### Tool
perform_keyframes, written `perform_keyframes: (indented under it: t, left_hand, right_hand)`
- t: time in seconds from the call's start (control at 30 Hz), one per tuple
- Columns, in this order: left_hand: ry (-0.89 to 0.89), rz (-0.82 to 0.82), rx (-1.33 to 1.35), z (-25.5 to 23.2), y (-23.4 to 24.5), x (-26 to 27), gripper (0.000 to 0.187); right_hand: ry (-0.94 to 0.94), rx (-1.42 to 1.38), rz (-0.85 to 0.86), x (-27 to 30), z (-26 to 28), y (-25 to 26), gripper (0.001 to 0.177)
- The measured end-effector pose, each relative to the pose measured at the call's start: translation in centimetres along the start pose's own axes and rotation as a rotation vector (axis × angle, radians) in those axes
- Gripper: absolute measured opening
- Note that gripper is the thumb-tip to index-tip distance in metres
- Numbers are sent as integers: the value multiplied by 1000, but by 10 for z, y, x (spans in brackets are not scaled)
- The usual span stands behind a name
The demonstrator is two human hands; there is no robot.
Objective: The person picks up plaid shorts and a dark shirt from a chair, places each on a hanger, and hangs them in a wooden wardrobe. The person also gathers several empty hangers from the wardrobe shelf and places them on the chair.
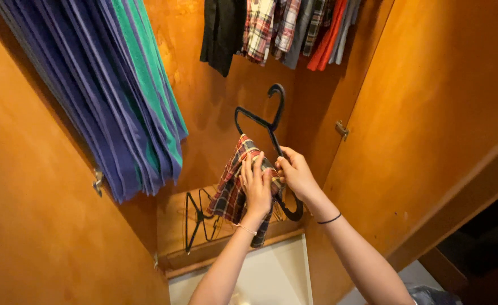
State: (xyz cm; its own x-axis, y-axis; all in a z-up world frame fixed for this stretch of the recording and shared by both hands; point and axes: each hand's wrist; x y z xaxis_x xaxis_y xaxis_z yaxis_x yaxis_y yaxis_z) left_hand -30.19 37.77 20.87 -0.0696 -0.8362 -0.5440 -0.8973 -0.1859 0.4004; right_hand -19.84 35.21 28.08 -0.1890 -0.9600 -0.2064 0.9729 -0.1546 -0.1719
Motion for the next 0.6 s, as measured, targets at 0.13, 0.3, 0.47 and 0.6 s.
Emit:
perform_keyframes:
  t: [0.13, 0.3, 0.47, 0.6]
  left_hand:
    - [-128, -180, 93, 32, -7, -67, 40]
    - [-260, -362, 162, 31, -16, -175, 27]
    - [-324, -473, 239, -15, -19, -286, 36]
    - [-350, -539, 261, -56, -26, -371, 66]
  right_hand:
    - [-4, -32, 22, -58, 12, 6, 40]
    - [-18, -53, 111, -120, 61, -1, 44]
    - [20, -107, 183, -196, 73, 15, 39]
    - [39, -189, 254, -242, 86, 28, 41]
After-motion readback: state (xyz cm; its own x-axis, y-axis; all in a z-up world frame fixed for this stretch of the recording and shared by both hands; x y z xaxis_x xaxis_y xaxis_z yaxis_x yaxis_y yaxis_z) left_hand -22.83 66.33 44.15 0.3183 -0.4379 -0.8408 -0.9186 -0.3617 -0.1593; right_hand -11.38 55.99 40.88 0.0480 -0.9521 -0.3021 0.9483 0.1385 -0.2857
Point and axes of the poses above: each hand's wrist, its own x-axis away from the middle knuckle, its own y-axis out of the back of the hand, z = x × y, and after that the axes turned 10 degrees about -x, right-handed
